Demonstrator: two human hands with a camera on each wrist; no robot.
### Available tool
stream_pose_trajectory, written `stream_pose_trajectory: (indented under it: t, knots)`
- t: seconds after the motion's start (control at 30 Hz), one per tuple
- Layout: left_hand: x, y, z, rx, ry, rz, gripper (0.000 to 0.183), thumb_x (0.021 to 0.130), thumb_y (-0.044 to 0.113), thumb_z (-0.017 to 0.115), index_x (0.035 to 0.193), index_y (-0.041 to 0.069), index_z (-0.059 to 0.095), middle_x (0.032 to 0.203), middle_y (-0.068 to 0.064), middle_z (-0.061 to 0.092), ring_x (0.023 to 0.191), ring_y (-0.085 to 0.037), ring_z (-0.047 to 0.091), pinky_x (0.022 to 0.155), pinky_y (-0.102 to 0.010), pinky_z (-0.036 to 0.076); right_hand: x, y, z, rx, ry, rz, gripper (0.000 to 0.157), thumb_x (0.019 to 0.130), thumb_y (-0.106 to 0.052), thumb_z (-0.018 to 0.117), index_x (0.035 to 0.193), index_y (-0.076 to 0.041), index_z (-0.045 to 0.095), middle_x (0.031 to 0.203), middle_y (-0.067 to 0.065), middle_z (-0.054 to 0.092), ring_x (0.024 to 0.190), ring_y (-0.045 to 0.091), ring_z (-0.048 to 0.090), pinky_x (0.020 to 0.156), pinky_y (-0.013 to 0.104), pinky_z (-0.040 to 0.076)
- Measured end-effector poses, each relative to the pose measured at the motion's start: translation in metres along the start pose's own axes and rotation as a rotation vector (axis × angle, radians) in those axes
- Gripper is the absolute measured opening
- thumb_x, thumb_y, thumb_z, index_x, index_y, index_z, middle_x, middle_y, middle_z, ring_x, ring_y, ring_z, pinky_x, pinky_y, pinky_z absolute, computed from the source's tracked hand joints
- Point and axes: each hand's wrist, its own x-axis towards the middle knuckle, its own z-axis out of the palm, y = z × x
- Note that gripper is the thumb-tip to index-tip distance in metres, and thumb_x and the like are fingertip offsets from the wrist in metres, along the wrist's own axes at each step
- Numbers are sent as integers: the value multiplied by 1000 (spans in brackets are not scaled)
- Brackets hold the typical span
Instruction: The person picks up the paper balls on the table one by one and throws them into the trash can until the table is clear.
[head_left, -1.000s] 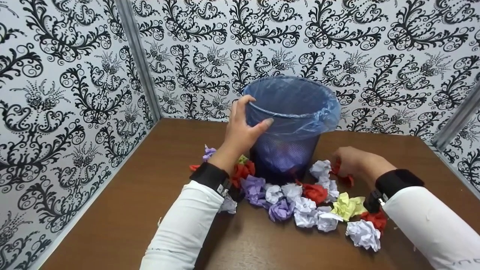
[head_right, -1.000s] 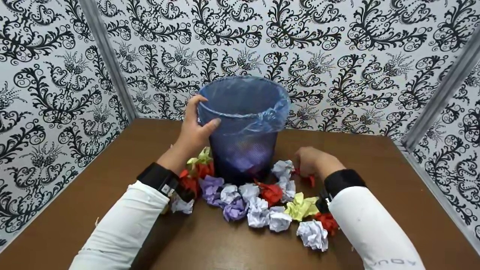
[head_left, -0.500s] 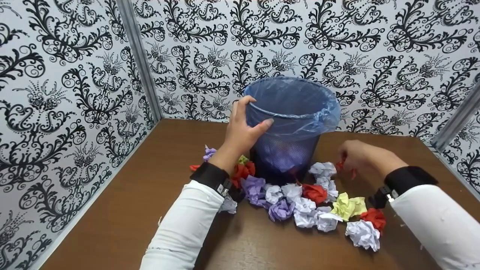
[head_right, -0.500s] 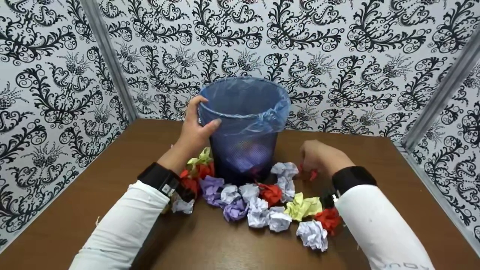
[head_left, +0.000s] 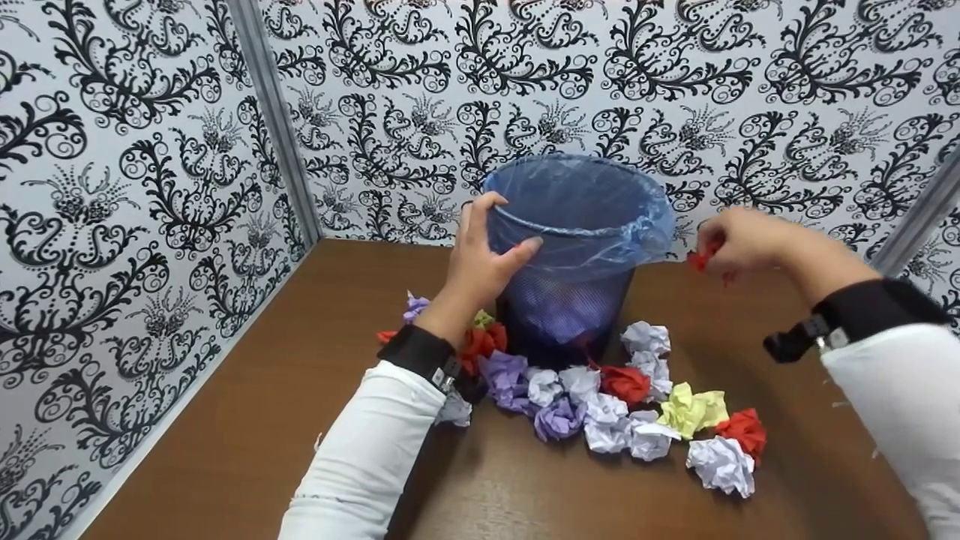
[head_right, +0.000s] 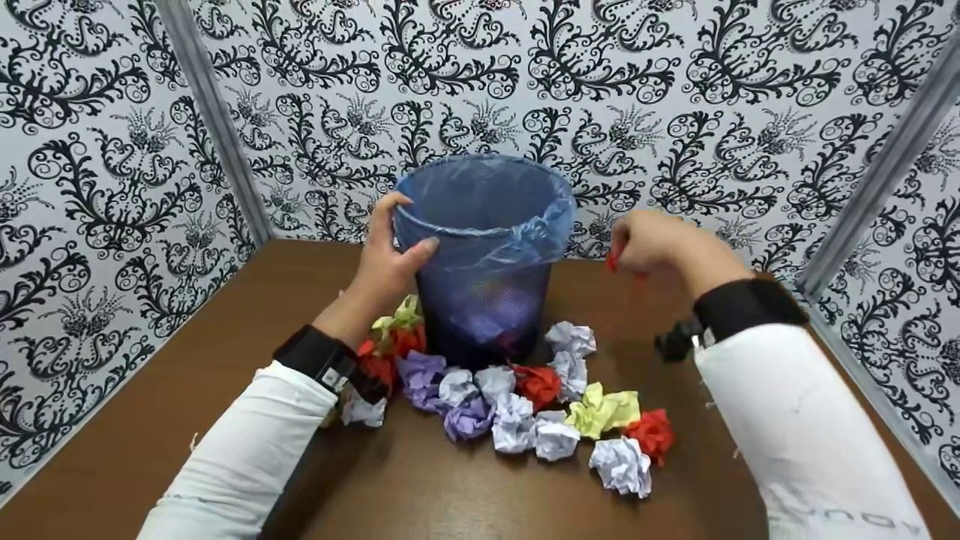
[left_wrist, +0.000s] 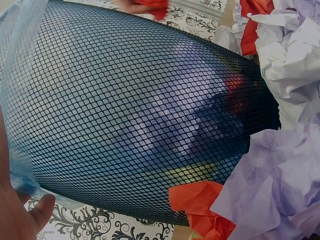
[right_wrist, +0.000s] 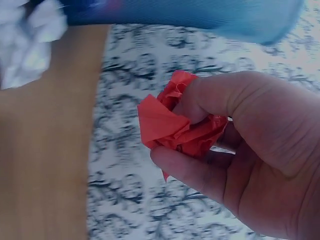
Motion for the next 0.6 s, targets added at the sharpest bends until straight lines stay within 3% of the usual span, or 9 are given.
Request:
stream_pose_trajectory:
  t: [0.33, 0.47, 0.6]
  knots:
    - [0, -3, 0, -12, 4, 10, 77, 75, 66, 75, 138, 35, 43, 143, 3, 45, 126, -20, 51, 101, -51, 48, 0, -63, -78, 14, 192, 21, 20, 88, -11, 70, 106, -5, 64, 96, 11, 66, 85, 25, 65, 71, 31, 55]
    - [0, -2, 0, 10, 15, 35, 77, 75, 67, 73, 137, 34, 42, 139, 1, 46, 124, -20, 51, 98, -49, 50, 2, -95, -92, -3, 274, -13, 22, 87, -12, 68, 109, -9, 64, 100, 10, 64, 87, 25, 60, 69, 30, 53]
    - [0, 0, 0, 23, 18, 45, 76, 75, 69, 71, 136, 36, 42, 137, 0, 46, 122, -20, 51, 96, -48, 52, 6, -122, -92, -18, 307, -59, 23, 87, -16, 69, 109, -13, 64, 103, 8, 63, 88, 25, 58, 70, 31, 52]
